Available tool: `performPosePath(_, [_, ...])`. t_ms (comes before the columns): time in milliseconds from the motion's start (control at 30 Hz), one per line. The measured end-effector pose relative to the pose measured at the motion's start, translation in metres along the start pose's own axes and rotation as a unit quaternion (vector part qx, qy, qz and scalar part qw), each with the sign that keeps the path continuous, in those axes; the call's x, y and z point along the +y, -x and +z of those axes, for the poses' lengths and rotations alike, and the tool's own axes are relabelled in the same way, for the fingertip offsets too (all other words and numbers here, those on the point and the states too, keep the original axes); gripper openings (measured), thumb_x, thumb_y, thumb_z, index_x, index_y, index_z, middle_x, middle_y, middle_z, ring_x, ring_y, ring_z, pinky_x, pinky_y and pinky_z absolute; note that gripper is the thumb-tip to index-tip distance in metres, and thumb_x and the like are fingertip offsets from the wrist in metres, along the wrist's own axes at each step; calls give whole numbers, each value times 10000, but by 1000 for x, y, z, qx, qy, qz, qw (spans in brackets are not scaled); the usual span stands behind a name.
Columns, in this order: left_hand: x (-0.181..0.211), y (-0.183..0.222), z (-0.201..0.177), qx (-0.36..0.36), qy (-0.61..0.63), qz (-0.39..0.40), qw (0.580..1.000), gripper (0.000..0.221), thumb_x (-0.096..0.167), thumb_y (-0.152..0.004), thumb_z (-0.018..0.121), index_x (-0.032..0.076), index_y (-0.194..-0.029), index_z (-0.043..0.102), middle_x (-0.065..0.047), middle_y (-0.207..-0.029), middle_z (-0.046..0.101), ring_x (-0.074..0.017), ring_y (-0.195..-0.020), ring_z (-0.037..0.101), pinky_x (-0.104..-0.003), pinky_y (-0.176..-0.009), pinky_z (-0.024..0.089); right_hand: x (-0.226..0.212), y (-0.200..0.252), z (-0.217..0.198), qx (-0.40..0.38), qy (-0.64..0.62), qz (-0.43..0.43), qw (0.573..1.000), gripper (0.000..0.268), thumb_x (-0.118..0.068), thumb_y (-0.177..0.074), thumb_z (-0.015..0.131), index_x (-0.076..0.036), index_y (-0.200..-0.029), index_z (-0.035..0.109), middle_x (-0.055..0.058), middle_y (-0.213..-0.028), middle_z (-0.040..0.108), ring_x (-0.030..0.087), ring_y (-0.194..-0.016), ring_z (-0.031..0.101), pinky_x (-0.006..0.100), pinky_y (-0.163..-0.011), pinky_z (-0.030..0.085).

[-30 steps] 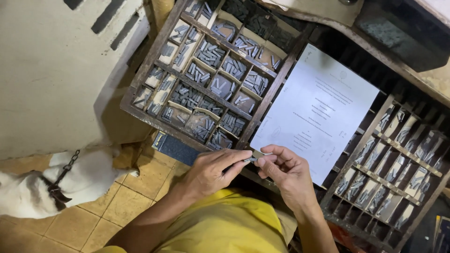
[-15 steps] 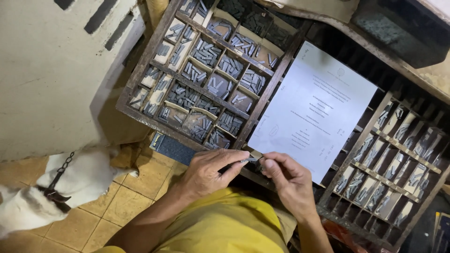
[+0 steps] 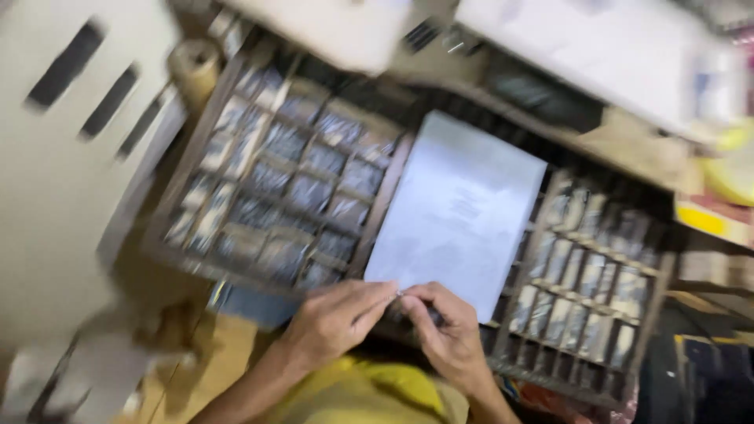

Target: The person is picking individual metal type characters from a storage case and arranging them into a layout for hot foil stamping.

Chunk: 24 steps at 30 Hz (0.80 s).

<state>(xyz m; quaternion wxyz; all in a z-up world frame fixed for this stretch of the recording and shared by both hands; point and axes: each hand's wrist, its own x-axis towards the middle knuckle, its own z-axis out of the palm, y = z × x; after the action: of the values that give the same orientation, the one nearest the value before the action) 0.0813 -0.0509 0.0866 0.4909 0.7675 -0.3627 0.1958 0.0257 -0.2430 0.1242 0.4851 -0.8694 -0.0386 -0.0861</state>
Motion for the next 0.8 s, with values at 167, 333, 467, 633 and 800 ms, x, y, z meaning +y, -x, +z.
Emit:
performPosePath(167, [14, -70, 35, -55, 74, 162, 983, 223, 65, -1054, 590, 7, -1250, 680, -129, -1182, 756, -245, -1046, 769, -384, -919, 637, 17, 6, -46, 154, -117, 82, 978, 95, -66, -908, 734, -14, -840, 775, 57, -745, 731, 126, -721, 651, 257, -693, 523])
performPosePath(333, [6, -107, 132, -81, 183, 208, 957, 416, -62, -981, 687, 40, -1375, 606, -122, -1165, 774, -255, -982, 791, -368, -824, 677, 40, 9, -102, 265, -118, 101, 952, 91, -73, -913, 736, -7, -873, 784, 69, -763, 715, 128, -702, 645, 251, -640, 549])
performPosePath(467, [14, -133, 179, -146, 286, 79, 944, 421, 59, -939, 778, 119, -1335, 652, -91, -1076, 794, -214, -849, 800, -308, -717, 699, 60, 16, -133, 295, -117, 103, 943, 237, -133, -1010, 621, 24, -1091, 780, 94, -895, 692, 116, -672, 568, 253, -614, 501])
performPosePath(633, [25, -141, 200, -153, 315, 36, 936, 366, 43, -914, 789, 65, -1266, 690, -113, -1159, 775, -223, -977, 805, -293, -897, 685, 79, 20, -142, 290, -118, 117, 942, 228, -150, -990, 653, -23, -1144, 763, 60, -931, 701, 112, -721, 608, 222, -627, 545])
performPosePath(800, [22, -136, 208, -165, 327, -20, 930, 324, 89, -907, 798, 68, -1220, 717, -121, -1157, 773, -225, -1003, 802, -291, -928, 678, 90, 19, -139, 297, -121, 127, 938, 197, -148, -982, 667, -41, -1108, 776, 51, -959, 735, 98, -711, 622, 203, -623, 553])
